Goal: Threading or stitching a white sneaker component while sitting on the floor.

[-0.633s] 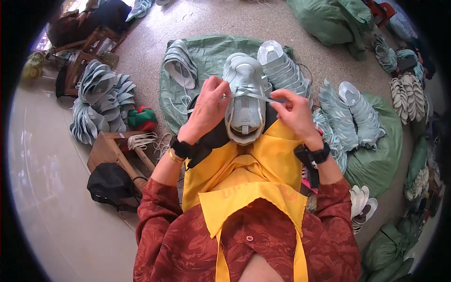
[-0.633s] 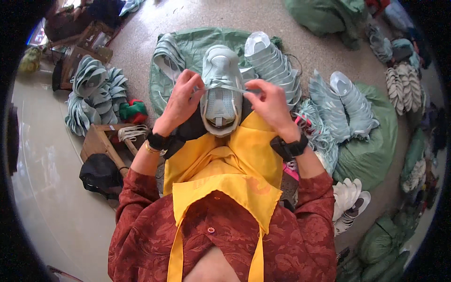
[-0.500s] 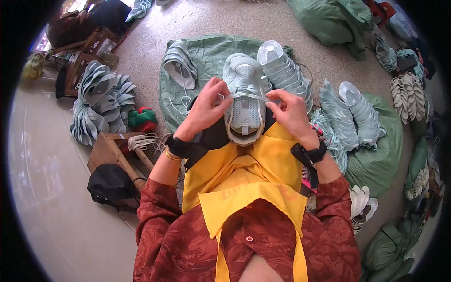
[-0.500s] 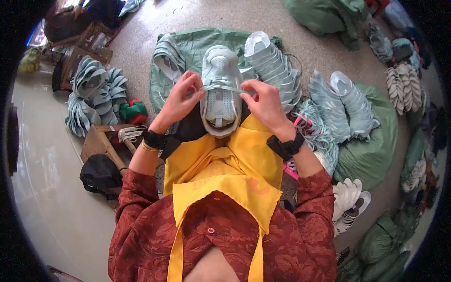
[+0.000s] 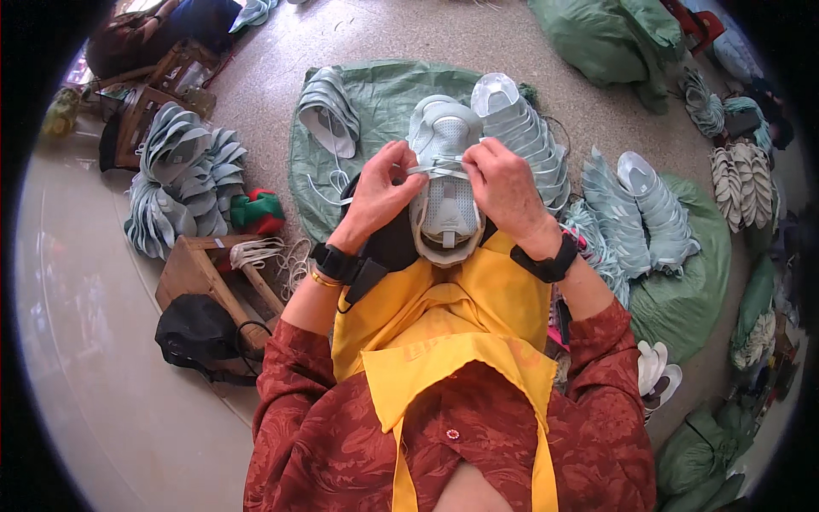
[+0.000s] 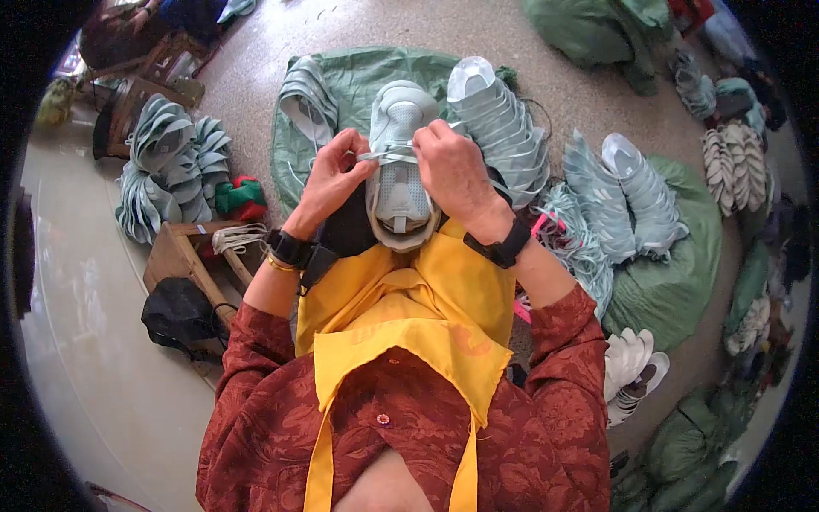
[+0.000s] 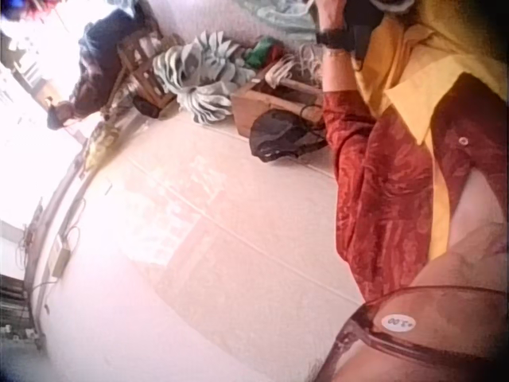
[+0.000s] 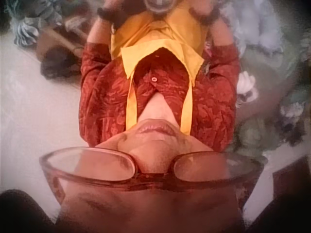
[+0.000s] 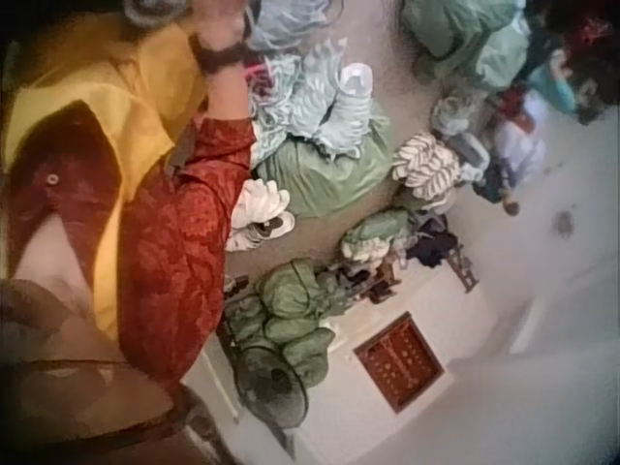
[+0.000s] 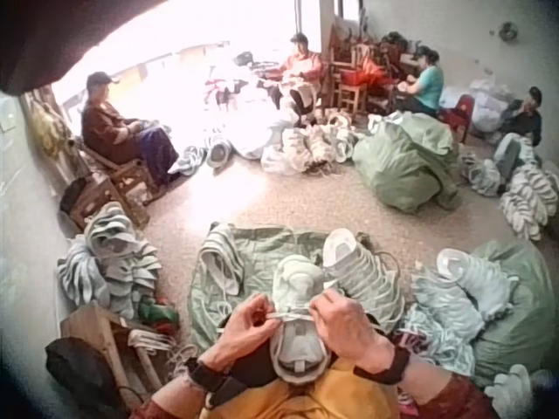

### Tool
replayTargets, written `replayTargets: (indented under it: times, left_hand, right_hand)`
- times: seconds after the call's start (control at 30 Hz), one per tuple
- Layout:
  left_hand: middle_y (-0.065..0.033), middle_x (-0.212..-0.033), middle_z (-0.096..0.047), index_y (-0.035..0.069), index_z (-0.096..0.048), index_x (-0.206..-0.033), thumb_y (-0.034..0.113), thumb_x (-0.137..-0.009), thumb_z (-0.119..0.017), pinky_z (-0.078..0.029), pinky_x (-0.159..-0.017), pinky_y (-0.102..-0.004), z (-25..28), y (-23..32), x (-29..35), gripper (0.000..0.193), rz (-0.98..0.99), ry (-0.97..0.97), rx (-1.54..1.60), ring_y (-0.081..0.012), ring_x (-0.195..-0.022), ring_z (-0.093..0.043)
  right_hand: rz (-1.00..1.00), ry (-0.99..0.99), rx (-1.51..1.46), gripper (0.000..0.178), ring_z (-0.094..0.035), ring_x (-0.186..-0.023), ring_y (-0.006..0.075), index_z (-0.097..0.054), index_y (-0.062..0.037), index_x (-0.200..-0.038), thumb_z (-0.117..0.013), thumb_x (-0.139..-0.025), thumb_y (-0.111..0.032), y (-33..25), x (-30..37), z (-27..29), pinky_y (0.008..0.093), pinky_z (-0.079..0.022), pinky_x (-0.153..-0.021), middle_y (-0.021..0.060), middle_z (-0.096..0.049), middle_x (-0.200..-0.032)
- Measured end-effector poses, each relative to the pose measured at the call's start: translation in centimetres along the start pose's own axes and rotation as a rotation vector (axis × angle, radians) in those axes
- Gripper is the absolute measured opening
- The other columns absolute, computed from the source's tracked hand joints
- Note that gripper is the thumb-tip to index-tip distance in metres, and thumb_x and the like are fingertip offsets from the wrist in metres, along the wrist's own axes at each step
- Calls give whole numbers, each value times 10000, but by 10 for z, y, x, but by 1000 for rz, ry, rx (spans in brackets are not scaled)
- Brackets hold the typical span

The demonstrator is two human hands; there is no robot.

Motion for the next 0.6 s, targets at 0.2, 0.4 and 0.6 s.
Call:
replayTargets:
  times: [0.2,0.4,0.6]
  left_hand:
    - [45,-920,-515,25,-529,-965,17,-960,-628,-425,-716,-185,-3,2,3,99,-29,106,7,-18,-802,-488]
    - [51,-874,-520,31,-545,-980,-6,-966,-608,-413,-690,-186,-4,3,3,75,-72,189,-48,-14,-771,-478]
    - [47,-892,-588,41,-562,-990,-3,-974,-618,-446,-706,-190,-7,1,1,73,-38,191,94,-21,-807,-554]
  right_hand:
    - [-54,8,-129,61,-656,-825,407,-599,3,-910,-634,-902,-46,8,-6,0,474,-518,-714,196,-644,-866]
    - [-182,-121,-298,109,-667,-770,388,-622,28,-877,-636,-891,-79,14,-16,4,442,-520,-686,211,-677,-819]
    - [-480,-467,-736,104,-510,-623,41,-669,-46,-907,-650,-945,-140,47,-24,-11,215,-380,-529,-36,-617,-749]
Point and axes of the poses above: each hand's wrist, its own x-axis away from the middle knuckle, its own z-axis out of the back of the hand, y = z × x, the point moved 4 cm from there along -x, towards the middle knuckle
